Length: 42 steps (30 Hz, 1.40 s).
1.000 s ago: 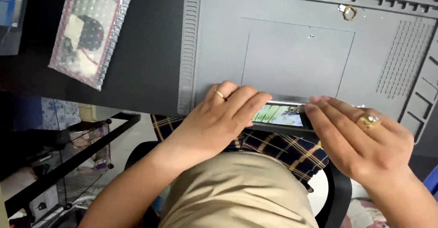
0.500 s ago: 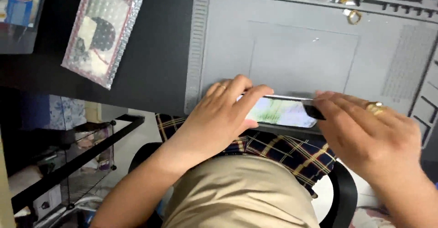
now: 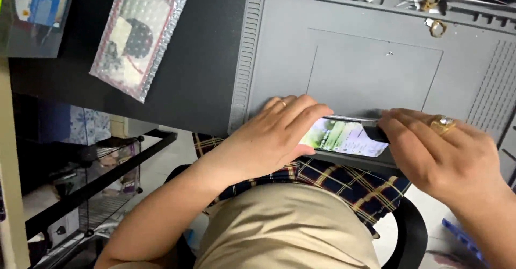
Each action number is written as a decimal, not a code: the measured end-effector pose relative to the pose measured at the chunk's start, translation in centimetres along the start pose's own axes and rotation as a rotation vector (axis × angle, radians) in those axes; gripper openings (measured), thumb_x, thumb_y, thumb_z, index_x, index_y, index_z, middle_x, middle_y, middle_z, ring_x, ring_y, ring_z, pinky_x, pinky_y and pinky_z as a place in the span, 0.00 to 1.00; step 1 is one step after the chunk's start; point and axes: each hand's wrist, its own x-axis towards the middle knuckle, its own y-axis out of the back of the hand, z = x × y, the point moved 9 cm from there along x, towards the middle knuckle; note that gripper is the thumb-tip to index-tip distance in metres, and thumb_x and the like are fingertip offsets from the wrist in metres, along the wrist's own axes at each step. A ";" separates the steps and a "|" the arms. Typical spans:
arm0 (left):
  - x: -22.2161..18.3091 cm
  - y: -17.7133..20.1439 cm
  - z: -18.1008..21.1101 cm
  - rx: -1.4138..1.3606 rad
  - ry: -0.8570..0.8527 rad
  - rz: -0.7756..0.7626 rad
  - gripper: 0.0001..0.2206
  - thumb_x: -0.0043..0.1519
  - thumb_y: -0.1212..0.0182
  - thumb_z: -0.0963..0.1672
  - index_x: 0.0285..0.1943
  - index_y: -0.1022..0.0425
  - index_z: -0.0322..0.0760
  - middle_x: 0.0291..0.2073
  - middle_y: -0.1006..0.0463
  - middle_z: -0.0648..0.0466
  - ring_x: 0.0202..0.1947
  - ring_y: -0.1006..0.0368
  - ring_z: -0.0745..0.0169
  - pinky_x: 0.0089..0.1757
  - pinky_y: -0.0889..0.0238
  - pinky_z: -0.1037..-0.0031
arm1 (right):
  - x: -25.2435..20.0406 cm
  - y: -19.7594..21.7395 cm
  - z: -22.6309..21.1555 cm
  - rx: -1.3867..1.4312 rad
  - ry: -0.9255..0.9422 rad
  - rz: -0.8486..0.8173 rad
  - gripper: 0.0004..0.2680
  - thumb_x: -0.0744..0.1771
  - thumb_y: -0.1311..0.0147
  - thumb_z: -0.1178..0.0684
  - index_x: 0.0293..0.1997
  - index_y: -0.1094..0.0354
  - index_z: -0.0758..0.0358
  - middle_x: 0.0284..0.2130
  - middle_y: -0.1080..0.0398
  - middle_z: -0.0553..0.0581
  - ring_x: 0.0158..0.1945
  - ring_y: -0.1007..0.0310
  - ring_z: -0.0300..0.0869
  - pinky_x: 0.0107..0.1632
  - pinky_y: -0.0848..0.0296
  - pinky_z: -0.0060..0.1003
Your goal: The person is unscrewing the bottom screws of a smartphone and prying the screen open to access the internal components.
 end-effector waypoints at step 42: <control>-3.7 2.7 0.5 0.379 -0.097 0.715 0.13 0.74 0.28 0.41 0.59 0.28 0.52 0.57 0.18 0.57 0.48 0.17 0.64 0.48 0.26 0.70 | 4.2 1.3 -1.5 0.329 -0.388 -0.178 0.06 0.75 0.31 0.55 0.48 0.20 0.66 0.40 0.19 0.54 0.40 0.20 0.47 0.41 0.26 0.42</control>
